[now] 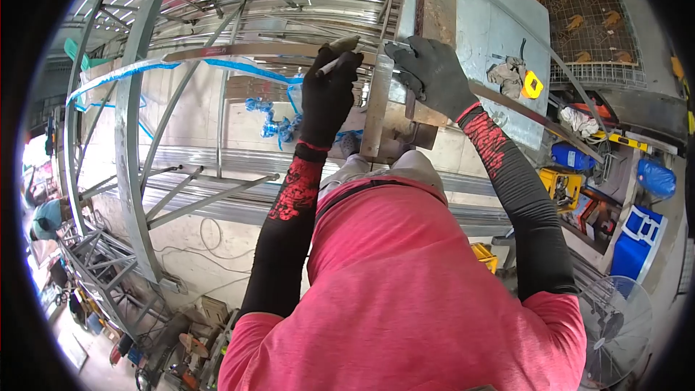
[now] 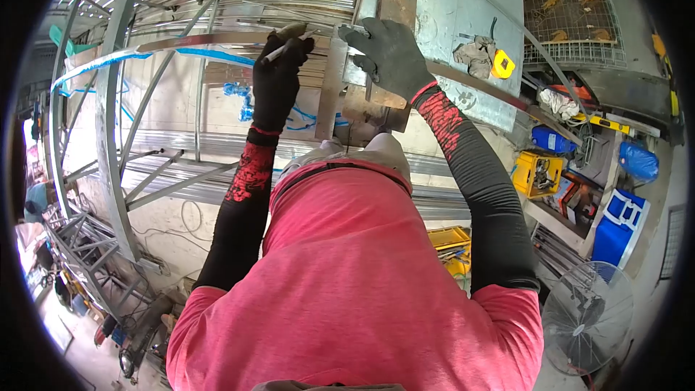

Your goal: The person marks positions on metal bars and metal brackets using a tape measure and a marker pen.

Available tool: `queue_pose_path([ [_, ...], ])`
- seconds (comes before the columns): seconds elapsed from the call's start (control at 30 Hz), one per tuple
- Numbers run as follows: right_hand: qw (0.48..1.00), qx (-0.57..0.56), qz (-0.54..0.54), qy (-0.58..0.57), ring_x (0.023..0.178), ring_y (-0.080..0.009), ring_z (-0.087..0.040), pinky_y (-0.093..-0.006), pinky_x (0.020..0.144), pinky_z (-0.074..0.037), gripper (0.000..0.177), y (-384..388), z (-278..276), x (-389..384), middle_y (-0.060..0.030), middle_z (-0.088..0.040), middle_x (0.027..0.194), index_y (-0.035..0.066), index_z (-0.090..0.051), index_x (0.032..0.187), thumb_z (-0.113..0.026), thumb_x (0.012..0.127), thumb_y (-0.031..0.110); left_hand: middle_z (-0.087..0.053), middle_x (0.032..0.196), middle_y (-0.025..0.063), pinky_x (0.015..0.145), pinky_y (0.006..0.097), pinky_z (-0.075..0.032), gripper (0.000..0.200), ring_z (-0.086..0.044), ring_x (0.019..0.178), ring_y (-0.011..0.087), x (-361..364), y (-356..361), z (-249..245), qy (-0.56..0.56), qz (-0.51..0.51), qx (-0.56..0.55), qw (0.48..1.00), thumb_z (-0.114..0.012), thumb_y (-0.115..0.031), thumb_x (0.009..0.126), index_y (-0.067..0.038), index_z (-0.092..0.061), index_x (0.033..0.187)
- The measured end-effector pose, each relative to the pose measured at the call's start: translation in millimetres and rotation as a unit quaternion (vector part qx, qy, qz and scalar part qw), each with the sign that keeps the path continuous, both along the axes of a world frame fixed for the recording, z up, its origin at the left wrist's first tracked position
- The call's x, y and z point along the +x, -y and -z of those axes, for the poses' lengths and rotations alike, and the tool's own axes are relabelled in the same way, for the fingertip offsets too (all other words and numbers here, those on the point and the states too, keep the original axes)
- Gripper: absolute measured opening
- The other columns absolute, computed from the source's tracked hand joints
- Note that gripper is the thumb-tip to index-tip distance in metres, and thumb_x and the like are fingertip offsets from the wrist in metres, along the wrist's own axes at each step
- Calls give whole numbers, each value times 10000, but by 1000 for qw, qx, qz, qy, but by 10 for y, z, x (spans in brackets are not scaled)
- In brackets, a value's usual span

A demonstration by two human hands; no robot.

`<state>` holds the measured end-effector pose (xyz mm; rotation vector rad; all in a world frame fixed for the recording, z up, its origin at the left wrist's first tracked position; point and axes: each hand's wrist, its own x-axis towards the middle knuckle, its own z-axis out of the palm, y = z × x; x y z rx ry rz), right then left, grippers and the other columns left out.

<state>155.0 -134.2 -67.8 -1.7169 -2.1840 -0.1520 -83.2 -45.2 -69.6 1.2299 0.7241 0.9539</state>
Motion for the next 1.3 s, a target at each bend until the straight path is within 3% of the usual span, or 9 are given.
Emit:
queue_pose_path([
  [0.13, 999, -38, 15, -14, 1059, -325, -672, -493, 910, -545, 450, 8, -39, 8, -106, -647, 1180, 187, -734, 1382, -811, 944, 259, -693, 969, -21, 710, 232, -516, 258, -632, 825, 49, 121, 12, 107, -32, 19, 57, 998, -669, -121, 1106, -15, -740, 1330],
  [0.23, 999, -34, 8, -19, 984, -357, -668, -489, 850, -553, 476, 7, -49, 11, -129, -633, 1117, 139, -737, 1354, -809, 888, 201, -691, 993, -7, 713, 238, -520, 229, -636, 823, 55, 135, 13, 102, -35, 11, 0, 999, -665, -77, 1097, -9, -745, 1300],
  [0.3, 1000, -17, -1, -19, 982, -356, -662, -490, 853, -549, 475, -5, -35, 16, -125, -622, 1108, 144, -737, 1353, -809, 886, 194, -688, 1024, 8, 716, 244, -525, 195, -642, 822, 72, 119, -1, 92, -80, 23, 113, 990, -653, -41, 1088, 1, -744, 1255],
  [0.43, 999, -49, 15, -18, 1017, -352, -661, -486, 876, -548, 470, 0, -59, 10, -120, -625, 1137, 157, -739, 1354, -809, 891, 197, -677, 1036, 11, 723, 255, -535, 175, -651, 824, 94, 130, -22, 69, -73, 40, 58, 995, -638, -19, 1081, -4, -739, 1223],
  [0.5, 998, -63, 19, -21, 1045, -349, -659, -484, 897, -548, 477, 0, -58, 10, -115, -626, 1157, 180, -741, 1366, -813, 896, 207, -681, 1029, 26, 716, 270, -545, 157, -669, 829, 110, 129, -62, 97, -129, 32, 260, 956, -629, -10, 1076, -14, -735, 1191],
  [0.6, 997, -70, 26, -11, 1060, -350, -659, -484, 911, -549, 491, 0, -61, -2, -116, -628, 1170, 198, -738, 1384, -817, 899, 217, -692, 1029, 43, 708, 287, -556, 119, -685, 833, 116, 110, -139, 109, -198, 34, 385, 901, -628, -16, 1076, -16, -727, 1141],
  [0.7, 998, -58, 25, -8, 1064, -350, -660, -484, 914, -549, 512, 6, -70, -8, -114, -631, 1176, 210, -734, 1399, -820, 895, 220, -717, 969, 53, 697, 298, -555, 83, -695, 802, 119, 143, -113, 85, -170, 42, 226, 958, -648, -66, 1083, -21, -715, 1101],
  [0.9, 998, -52, 26, -14, 1027, -344, -658, -487, 880, -551, 511, -8, -58, -10, -105, -615, 1132, 206, -742, 1391, -822, 886, 201, -723, 807, 54, 692, 302, -545, 147, -704, 747, 126, 193, -105, 44, -150, 26, 196, 969, -679, -174, 1087, -31, -716, 1092],
  [1.3, 997, -70, 33, -15, 1043, -328, -655, -476, 898, -550, 500, 1, -48, -16, -96, -604, 1140, 220, -749, 1375, -837, 884, 189, -762, 931, 80, 724, 317, -588, 137, -746, 808, 171, 168, -116, 39, -182, 31, 227, 956, -687, -130, 1067, -30, -743, 1142],
])
